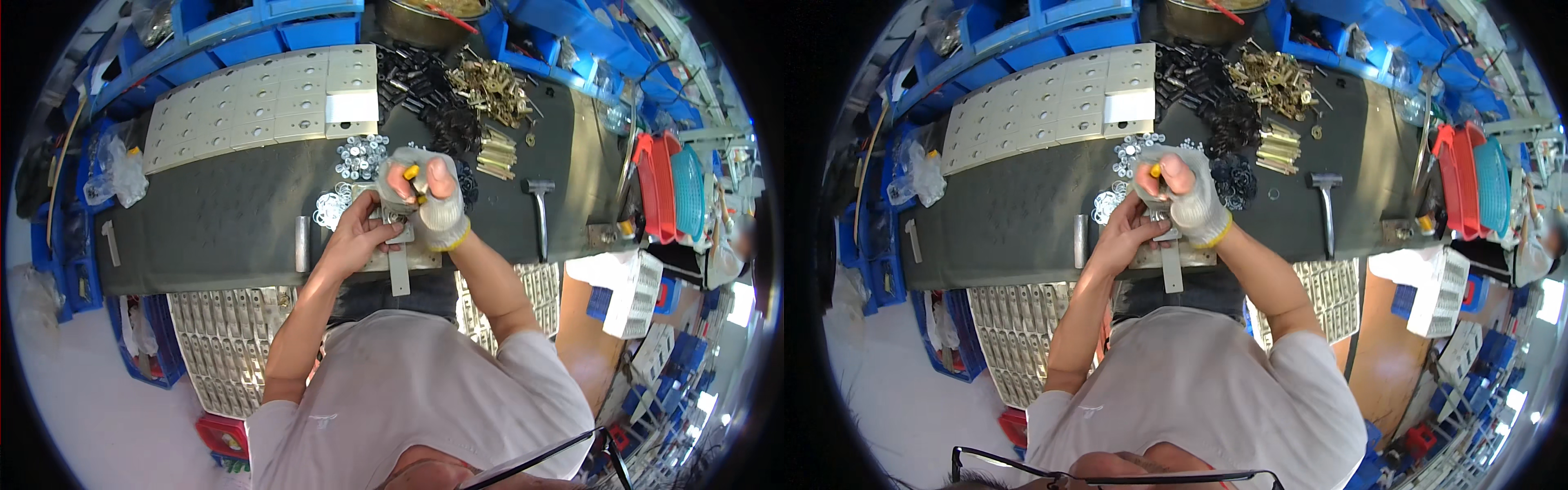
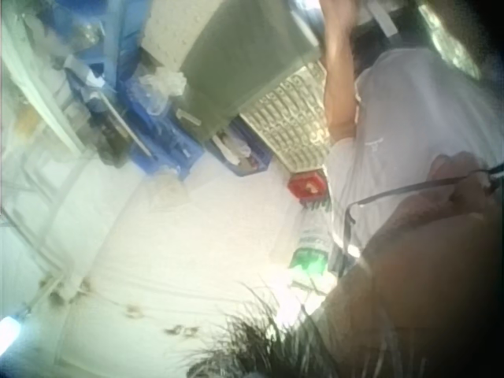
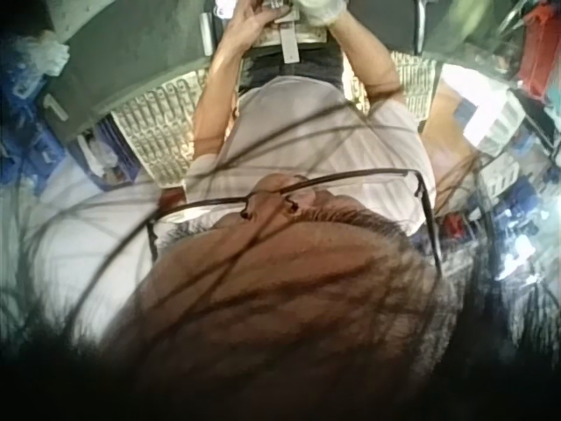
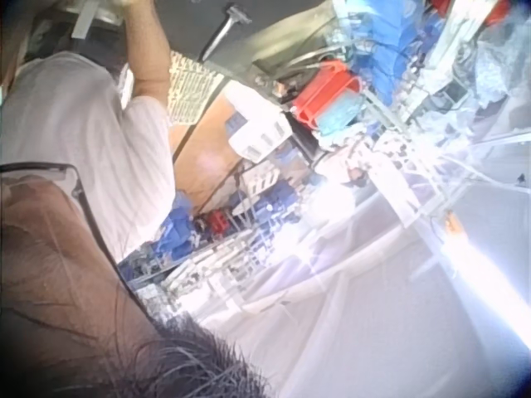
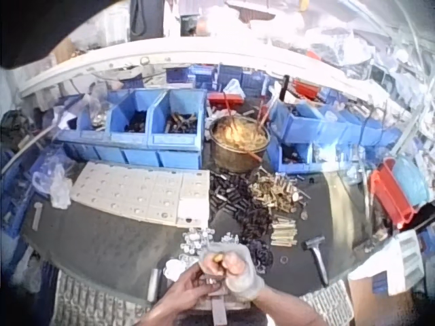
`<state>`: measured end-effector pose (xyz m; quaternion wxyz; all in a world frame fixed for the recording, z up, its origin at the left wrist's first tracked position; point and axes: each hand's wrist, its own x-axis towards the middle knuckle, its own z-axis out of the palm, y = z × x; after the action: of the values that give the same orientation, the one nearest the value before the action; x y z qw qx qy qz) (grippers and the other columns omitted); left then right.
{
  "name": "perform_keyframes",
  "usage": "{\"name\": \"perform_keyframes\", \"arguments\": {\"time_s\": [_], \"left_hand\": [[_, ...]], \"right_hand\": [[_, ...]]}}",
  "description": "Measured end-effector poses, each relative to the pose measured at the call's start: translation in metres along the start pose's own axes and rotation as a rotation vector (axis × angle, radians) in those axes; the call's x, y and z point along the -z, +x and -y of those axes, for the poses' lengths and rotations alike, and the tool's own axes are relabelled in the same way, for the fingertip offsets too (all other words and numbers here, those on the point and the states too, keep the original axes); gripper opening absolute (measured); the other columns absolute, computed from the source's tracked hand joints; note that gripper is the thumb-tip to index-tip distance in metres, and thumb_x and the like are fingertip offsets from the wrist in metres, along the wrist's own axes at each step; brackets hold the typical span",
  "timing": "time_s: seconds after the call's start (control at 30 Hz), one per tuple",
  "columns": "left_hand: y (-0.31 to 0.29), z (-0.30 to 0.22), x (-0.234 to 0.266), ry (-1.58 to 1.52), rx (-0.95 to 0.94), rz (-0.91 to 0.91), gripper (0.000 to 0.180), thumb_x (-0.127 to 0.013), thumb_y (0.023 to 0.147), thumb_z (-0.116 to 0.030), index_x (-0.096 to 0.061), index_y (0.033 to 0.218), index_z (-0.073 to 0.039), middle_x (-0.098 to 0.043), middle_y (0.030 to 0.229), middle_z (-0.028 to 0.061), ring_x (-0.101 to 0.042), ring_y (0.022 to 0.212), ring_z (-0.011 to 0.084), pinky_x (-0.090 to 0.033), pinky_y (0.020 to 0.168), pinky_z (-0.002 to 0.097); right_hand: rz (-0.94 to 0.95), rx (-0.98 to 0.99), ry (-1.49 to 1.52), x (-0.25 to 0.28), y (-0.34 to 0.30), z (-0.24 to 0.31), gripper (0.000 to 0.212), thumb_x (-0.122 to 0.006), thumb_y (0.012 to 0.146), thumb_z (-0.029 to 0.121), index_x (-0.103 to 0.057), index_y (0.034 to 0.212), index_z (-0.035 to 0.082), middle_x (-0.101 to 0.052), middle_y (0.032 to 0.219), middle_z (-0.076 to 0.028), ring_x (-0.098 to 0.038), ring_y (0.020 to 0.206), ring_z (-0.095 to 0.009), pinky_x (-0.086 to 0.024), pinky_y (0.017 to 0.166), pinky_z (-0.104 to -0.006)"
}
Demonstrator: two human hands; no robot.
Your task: The recorder is assembling metal components by placing washers and screws onto a base plate and securing them using pliers and a hammer.
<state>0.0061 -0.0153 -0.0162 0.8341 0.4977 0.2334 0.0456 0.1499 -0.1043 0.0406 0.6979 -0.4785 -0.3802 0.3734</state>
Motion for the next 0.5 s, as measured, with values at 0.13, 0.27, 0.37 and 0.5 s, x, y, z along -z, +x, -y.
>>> {"name": "perform_keyframes", "arguments": {"time_s": [0.13,0.27,0.37,0.5], "left_hand": [[-0.003,0.007,0.002,0.007,-0.001,-0.032,0.051,-0.070,0.096,-0.001,-0.049,0.142,0.001,-0.059,0.134,0.0093,-0.068,0.085,0.0086,-0.060,0.070,0.0266],[-0.027,-0.001,-0.005,0.095,-0.069,-0.152,0.059,-0.072,0.096,-0.003,-0.046,0.149,0.002,-0.060,0.138,0.0108,-0.067,0.079,0.0073,-0.059,0.066,0.0259],[-0.054,0.000,0.019,0.413,-0.158,-0.426,0.050,-0.076,0.094,-0.007,-0.057,0.139,-0.001,-0.067,0.124,0.0132,-0.064,0.070,0.0095,-0.055,0.060,0.0295],[-0.070,0.010,0.063,1.316,-0.579,-0.802,0.038,-0.077,0.092,-0.012,-0.064,0.127,-0.001,-0.070,0.106,0.0113,-0.065,0.069,0.0163,-0.052,0.061,0.0314]], "right_hand": [[-0.132,0.132,0.260,0.011,0.003,-0.006,0.069,-0.051,0.098,0.072,-0.058,0.084,0.005,-0.053,0.077,0.000,-0.047,0.061,-0.007,-0.034,0.053,-0.0253],[-0.286,0.230,0.066,0.052,-0.037,0.056,0.064,-0.074,0.089,0.063,-0.064,0.102,0.001,-0.056,0.082,-0.002,-0.050,0.063,-0.006,-0.039,0.056,-0.0222],[-0.580,-0.075,-0.670,0.093,-0.072,0.085,0.063,-0.082,0.087,0.051,-0.065,0.120,0.000,-0.063,0.092,-0.004,-0.058,0.073,-0.009,-0.046,0.065,-0.0222],[-0.556,-0.287,-1.367,0.183,-0.140,0.049,0.055,-0.080,0.087,0.037,-0.066,0.125,0.000,-0.070,0.107,-0.012,-0.071,0.090,-0.028,-0.056,0.080,-0.0373]]}}
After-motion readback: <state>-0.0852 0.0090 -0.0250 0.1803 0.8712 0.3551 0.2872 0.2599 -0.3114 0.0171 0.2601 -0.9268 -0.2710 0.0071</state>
